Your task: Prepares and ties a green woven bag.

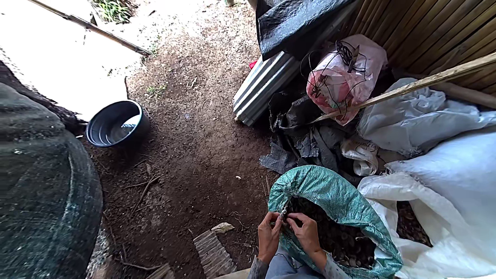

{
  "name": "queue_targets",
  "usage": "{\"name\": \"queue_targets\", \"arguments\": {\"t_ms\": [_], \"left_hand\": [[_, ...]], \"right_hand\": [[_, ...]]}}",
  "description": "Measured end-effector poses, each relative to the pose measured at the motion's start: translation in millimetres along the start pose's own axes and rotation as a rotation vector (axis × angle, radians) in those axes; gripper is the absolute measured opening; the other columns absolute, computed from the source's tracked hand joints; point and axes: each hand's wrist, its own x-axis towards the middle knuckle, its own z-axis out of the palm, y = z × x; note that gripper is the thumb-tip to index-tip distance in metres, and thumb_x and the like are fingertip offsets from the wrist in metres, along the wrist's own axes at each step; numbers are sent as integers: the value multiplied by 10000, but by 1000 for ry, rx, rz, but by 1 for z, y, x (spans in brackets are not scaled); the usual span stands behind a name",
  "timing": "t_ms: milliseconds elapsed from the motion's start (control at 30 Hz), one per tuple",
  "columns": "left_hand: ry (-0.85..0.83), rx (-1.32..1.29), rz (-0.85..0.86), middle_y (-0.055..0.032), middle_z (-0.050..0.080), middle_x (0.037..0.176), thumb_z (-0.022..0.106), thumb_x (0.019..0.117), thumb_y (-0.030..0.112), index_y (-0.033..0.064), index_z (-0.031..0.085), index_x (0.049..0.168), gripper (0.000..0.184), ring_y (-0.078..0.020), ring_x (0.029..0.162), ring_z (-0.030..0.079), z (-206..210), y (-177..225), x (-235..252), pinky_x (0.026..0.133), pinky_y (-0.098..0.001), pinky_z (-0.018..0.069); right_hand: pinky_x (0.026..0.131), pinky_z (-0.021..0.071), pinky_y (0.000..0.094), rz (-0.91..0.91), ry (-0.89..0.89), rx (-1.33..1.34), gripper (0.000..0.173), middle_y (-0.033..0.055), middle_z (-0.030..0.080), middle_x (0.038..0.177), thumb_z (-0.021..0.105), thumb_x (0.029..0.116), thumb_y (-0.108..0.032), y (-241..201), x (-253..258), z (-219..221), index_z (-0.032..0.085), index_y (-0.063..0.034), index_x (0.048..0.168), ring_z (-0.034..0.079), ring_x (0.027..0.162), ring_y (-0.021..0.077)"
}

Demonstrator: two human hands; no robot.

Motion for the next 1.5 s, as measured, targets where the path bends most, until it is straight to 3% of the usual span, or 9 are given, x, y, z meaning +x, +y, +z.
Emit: {"name": "queue_targets", "arguments": {"t_ms": [100,233,367,733,967,1067,1233,1400,1500], "left_hand": [[-73,14,-4,-62,712,860,597,998,125,-7,682,1005,157,-114,723,697,-5,0,6,698,-307,605],[-198,186,45,-109,708,876,572,1021,140,-33,679,1062,208,-158,769,688,-11,9,10,758,-349,572],[-214,126,61,-84,728,935,580,1020,148,-13,683,1068,198,-121,840,704,-13,4,9,809,-312,577],[59,142,305,-121,721,963,656,941,83,-19,742,996,144,-159,877,715,8,-11,-12,848,-305,597],[280,253,487,-134,731,913,703,841,42,-13,777,903,111,-162,831,729,24,-20,-18,805,-257,604],[306,349,589,-163,728,900,701,811,17,-26,784,885,119,-223,845,732,31,-28,-21,811,-290,606],[231,453,722,-183,726,966,666,863,45,-27,786,943,161,-263,919,736,32,-38,-24,876,-308,601],[239,123,415,-154,718,1019,637,910,93,-45,738,968,181,-136,880,726,17,-34,-23,815,-261,617],[224,45,335,-191,705,1079,711,873,78,-64,739,1017,204,-154,892,743,14,-37,-20,830,-277,629]], "right_hand": [[715,608,275,147,-62,55,168,108,760,920,717,938,-80,0,3,-7,769,-8,1081,714,709,121],[712,605,267,113,-43,23,128,94,754,916,715,934,-80,2,-1,-10,775,-20,1030,706,701,111],[753,614,300,200,4,102,122,91,771,893,748,911,-68,-1,0,3,772,-7,1014,733,741,127],[784,607,299,312,56,254,82,114,764,846,771,866,9,-4,4,17,770,31,944,730,761,122],[875,549,290,289,-74,410,157,104,749,922,617,934,-4,-12,1,5,764,42,904,689,895,107],[810,561,278,302,-129,307,132,57,752,829,717,949,-105,-15,9,2,779,-4,891,692,797,70],[760,516,291,332,-294,196,153,59,691,786,707,955,-102,-17,28,-6,731,24,873,617,732,73],[770,533,247,461,-471,353,172,27,671,827,606,1026,-95,-10,32,-9,699,34,960,616,750,50],[783,538,249,457,-505,408,156,20,662,837,586,1028,-71,-8,32,-9,692,26,966,618,768,51]]}}
